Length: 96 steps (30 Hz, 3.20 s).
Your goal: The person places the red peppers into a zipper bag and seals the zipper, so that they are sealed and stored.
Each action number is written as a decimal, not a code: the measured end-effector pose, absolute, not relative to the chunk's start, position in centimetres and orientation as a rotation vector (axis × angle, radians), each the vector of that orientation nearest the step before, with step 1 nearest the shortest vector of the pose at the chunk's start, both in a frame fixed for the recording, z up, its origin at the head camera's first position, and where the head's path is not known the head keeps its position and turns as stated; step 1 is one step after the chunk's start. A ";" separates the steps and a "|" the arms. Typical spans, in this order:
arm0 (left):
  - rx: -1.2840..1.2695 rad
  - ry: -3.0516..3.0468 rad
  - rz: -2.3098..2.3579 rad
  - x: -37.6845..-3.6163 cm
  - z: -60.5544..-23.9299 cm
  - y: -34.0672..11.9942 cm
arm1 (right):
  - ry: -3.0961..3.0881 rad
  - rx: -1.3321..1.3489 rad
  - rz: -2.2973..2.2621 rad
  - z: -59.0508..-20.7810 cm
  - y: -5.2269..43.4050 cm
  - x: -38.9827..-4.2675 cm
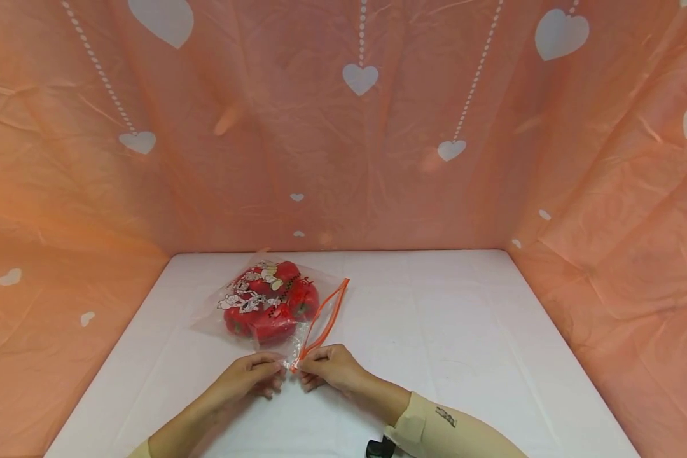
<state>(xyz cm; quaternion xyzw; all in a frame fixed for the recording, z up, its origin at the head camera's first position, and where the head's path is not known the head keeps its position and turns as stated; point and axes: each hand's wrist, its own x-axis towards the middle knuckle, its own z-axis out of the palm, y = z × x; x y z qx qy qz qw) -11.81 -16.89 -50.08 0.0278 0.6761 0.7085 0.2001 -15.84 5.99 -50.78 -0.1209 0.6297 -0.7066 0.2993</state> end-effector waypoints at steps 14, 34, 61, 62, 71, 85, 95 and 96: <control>-0.135 1.703 2.208 -11.3 -50.8 -14.8 | 1.670 -0.308 -1.901 -50.8 5.8 -15.7; -0.130 1.792 2.161 -11.5 -50.8 -13.9 | 1.667 -0.283 -1.958 -50.6 5.7 -15.2; -0.150 1.988 2.126 -11.5 -50.5 -13.5 | 1.788 -0.311 -1.925 -50.4 5.3 -15.2; -0.156 2.005 2.122 -11.5 -50.6 -13.5 | 1.797 -0.313 -1.926 -50.4 5.3 -15.3; -0.234 2.045 2.148 -11.5 -50.6 -12.9 | 1.872 -0.345 -1.927 -50.4 5.3 -15.7; -0.298 2.069 2.191 -12.0 -50.6 -12.2 | 2.097 -0.389 -1.910 -49.9 5.6 -17.3; -0.270 2.095 2.207 -12.2 -50.5 -12.0 | 2.215 -0.419 -1.876 -49.4 6.0 -18.4; -0.272 2.099 2.206 -12.2 -50.5 -12.0 | 2.217 -0.421 -1.877 -49.3 6.1 -18.5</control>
